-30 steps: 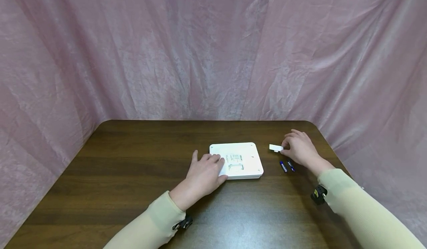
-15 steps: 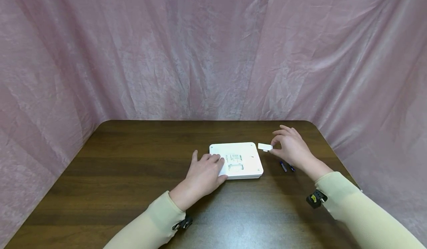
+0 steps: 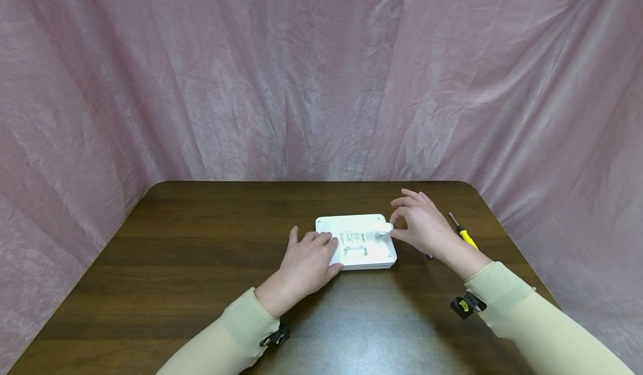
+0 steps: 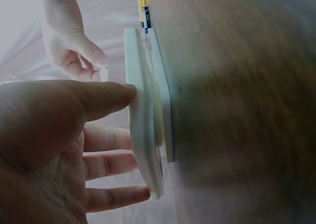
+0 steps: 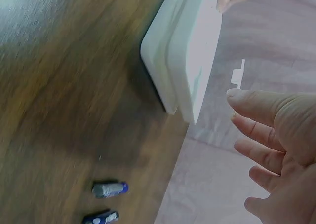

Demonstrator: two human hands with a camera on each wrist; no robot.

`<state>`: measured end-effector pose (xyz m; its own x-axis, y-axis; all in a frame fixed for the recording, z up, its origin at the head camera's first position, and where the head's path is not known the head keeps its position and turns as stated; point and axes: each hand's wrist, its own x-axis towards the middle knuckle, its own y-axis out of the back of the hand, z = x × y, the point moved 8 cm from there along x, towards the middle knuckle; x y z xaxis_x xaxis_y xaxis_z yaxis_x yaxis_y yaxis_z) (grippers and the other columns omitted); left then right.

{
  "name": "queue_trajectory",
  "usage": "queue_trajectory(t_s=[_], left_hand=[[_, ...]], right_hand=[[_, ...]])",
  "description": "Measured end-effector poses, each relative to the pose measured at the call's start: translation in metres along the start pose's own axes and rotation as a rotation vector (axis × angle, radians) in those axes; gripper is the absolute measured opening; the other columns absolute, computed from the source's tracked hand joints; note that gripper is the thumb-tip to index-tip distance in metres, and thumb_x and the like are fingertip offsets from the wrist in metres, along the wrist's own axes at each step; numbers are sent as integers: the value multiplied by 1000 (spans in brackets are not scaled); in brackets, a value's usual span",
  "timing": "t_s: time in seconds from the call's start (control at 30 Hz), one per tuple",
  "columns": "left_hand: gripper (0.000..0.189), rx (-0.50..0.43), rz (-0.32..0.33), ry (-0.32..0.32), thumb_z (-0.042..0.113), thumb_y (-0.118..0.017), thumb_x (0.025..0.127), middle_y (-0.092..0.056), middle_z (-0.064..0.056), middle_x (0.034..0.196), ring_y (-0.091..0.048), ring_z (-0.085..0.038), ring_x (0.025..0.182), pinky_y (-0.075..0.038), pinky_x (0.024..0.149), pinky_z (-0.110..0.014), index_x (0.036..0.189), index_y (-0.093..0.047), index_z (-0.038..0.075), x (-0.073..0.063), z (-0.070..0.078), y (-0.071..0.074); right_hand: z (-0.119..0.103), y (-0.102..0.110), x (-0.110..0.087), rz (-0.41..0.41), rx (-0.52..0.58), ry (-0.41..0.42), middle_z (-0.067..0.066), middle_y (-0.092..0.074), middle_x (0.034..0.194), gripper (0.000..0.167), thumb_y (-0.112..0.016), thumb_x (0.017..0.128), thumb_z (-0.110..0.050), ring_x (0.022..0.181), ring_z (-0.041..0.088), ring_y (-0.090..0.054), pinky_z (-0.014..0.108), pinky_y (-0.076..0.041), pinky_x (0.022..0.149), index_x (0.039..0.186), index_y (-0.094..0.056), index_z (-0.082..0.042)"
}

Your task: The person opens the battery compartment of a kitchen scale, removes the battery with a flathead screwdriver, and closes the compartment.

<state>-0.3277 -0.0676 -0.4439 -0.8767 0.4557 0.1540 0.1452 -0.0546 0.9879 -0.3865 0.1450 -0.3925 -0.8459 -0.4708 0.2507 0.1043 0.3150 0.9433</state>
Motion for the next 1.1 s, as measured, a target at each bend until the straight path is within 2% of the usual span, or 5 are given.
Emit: queue_trajectory(t_s=[0.5, 0.73, 1.1], left_hand=[[58, 13, -26, 10, 54, -73, 105, -66, -3, 151, -64, -30, 135, -35, 118, -76, 149, -71, 16, 0, 0, -3], [59, 14, -34, 14, 55, -73, 105, -66, -3, 152, -63, -30, 136, -35, 118, -76, 150, -71, 16, 0, -1, -4], [59, 16, -31, 9, 55, -73, 105, -66, -3, 152, -63, -30, 136, -35, 118, -76, 150, -70, 16, 1, -1, -3]], right_hand=[[-36, -15, 5, -54, 20, 82, 19, -72, 137, 18, -97, 84, -13, 153, 48, -44, 66, -22, 130, 89, -80, -11], [-50, -22, 6, -71, 14, 132, 19, -73, 135, 16, -96, 83, -12, 150, 48, -48, 69, -28, 127, 86, -80, -13], [-58, -35, 9, -154, -22, 139, 16, -73, 135, 14, -96, 85, -15, 152, 47, -48, 69, -27, 127, 86, -82, -15]])
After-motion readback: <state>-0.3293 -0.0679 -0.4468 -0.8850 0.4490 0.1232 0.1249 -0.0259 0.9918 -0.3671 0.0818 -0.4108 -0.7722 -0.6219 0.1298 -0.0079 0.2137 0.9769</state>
